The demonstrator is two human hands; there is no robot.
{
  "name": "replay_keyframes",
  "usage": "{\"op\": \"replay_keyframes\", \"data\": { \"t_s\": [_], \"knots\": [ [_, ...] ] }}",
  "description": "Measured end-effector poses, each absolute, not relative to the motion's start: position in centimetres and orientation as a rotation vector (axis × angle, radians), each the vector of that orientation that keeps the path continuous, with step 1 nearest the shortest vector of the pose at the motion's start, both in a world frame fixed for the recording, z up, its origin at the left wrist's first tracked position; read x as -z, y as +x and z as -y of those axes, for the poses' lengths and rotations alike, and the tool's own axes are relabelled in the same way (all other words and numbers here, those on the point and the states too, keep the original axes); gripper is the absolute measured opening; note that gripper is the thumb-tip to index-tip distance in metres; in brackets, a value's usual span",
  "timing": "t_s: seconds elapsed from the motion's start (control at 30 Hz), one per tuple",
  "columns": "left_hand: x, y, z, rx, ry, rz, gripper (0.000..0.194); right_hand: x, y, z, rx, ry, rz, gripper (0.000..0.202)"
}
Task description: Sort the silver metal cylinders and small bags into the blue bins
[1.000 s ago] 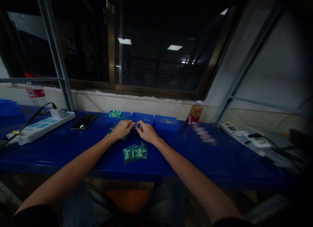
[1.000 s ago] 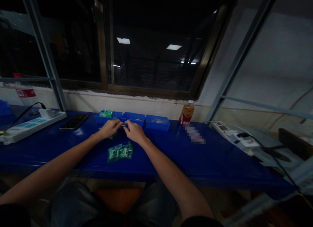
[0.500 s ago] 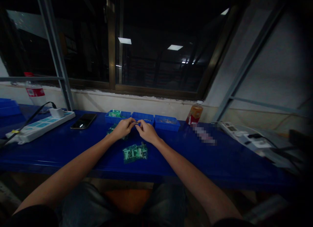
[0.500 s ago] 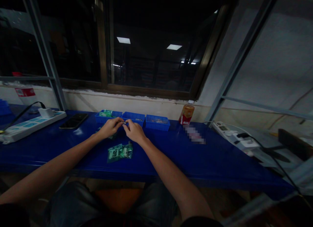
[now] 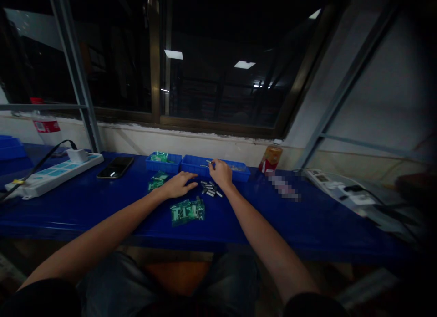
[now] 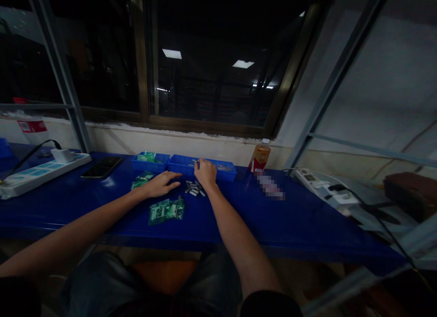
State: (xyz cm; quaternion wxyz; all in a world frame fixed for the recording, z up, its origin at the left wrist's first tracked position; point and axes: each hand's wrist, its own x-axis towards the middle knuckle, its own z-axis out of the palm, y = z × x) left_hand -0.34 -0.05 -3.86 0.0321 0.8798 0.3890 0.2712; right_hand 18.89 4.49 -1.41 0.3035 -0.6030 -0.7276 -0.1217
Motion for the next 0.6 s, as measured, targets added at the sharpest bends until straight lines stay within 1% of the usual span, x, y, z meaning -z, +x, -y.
{"op": "replay_keyframes", "data": {
  "t_s": [0.1, 0.2, 0.33, 0.43, 0.5, 0.6],
  "knots": [
    [3.4, -0.6, 0.0, -0.711, 2.746, -1.2, 0.043, 1.3, 18.8, -4.4, 0.323, -1.667, 1.935, 0.028],
    [2.1, -2.6, -0.1, -0.559, 2.668, -1.398, 0.049, 0.8, 18.5, -3.1, 0.276, -1.585, 1.985, 0.032],
    [1.9, -6.7, 0.3, -0.441, 2.503, -1.689, 0.062, 1.2, 19.3, -0.4, 0.2, -1.343, 2.182, 0.051],
    [3.2, -7.7, 1.2, -0.325, 2.474, -1.682, 0.064, 2.6, 20.1, 0.6, 0.048, -1.303, 2.405, 0.07],
    [4.0, -6.8, 1.8, -0.303, 2.543, -1.625, 0.063, 3.7, 20.1, 0.5, -0.033, -1.336, 2.487, 0.068],
    [4.5, -4.0, 2.1, -0.367, 2.642, -1.476, 0.058, 4.6, 19.2, -0.3, -0.019, -1.302, 2.511, 0.051]
  ]
}}
